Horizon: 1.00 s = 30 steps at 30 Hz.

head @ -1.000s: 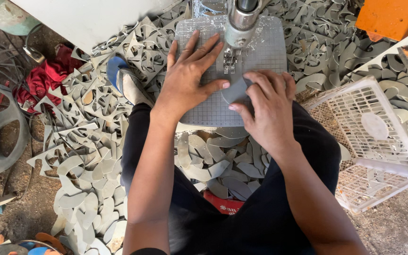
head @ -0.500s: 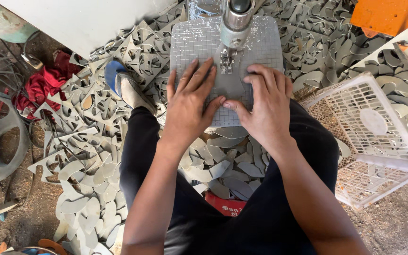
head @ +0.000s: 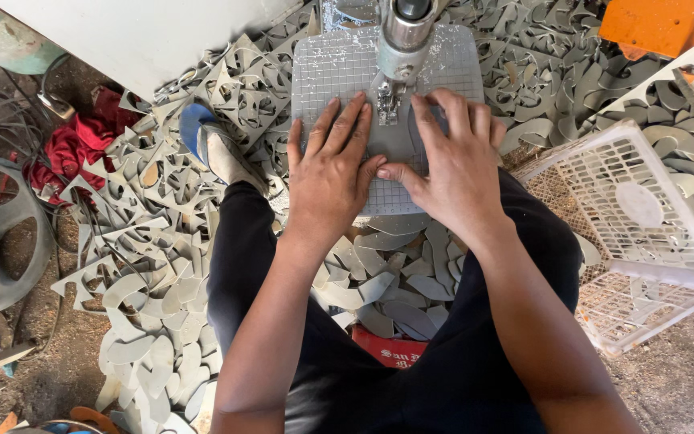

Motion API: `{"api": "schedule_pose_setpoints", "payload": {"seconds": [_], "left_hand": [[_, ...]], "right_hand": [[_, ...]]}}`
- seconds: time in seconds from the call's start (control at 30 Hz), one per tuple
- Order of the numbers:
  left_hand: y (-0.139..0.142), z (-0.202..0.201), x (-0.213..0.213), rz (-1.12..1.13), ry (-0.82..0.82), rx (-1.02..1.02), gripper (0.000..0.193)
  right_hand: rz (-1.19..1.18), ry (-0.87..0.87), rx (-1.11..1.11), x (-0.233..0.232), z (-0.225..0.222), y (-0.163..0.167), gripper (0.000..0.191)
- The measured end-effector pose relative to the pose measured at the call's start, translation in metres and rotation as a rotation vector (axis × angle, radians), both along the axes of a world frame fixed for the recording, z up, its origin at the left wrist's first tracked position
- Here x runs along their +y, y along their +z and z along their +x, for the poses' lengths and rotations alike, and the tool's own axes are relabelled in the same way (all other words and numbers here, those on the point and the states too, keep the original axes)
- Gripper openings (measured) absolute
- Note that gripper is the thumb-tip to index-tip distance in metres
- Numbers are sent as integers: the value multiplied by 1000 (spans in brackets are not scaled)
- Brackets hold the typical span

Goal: The person repeatedly sews gray shoe insole pieces using a sewing machine. They place each piece under the needle, guide it through the machine, and remove it after stitching, continuing this cycle throughout the clip.

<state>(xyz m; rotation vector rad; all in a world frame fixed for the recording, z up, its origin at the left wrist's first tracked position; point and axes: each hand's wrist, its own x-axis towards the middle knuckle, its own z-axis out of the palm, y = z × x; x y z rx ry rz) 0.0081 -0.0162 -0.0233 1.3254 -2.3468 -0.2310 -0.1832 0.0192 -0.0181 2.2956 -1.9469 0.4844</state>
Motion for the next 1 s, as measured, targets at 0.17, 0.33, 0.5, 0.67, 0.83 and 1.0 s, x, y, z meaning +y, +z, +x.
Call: {"api": "schedule_pose_setpoints", "payload": {"seconds": [0.17, 0.33, 0.5, 0.67, 0.83, 1.0], "left_hand": [[0, 0, -3, -1, -4, -3, 63], [1, 5, -7, 18, -24, 1, 58], [3, 8, -13, 37, -39, 16, 57], [4, 7, -16, 47, -40, 11, 56], [2, 7, -15, 11, -31, -9, 54], [-2, 1, -13, -9, 2, -5, 52]], "right_hand": [[-8, 13, -14, -5, -4, 1, 91], [3, -14, -80, -7, 0, 0, 86], [-65, 10, -102, -14, 3, -6, 86], [67, -8, -134, -17, 3, -12, 88], [125, 13, -106, -17, -4, -12, 87], [58, 101, -74, -12, -20, -10, 78]]}}
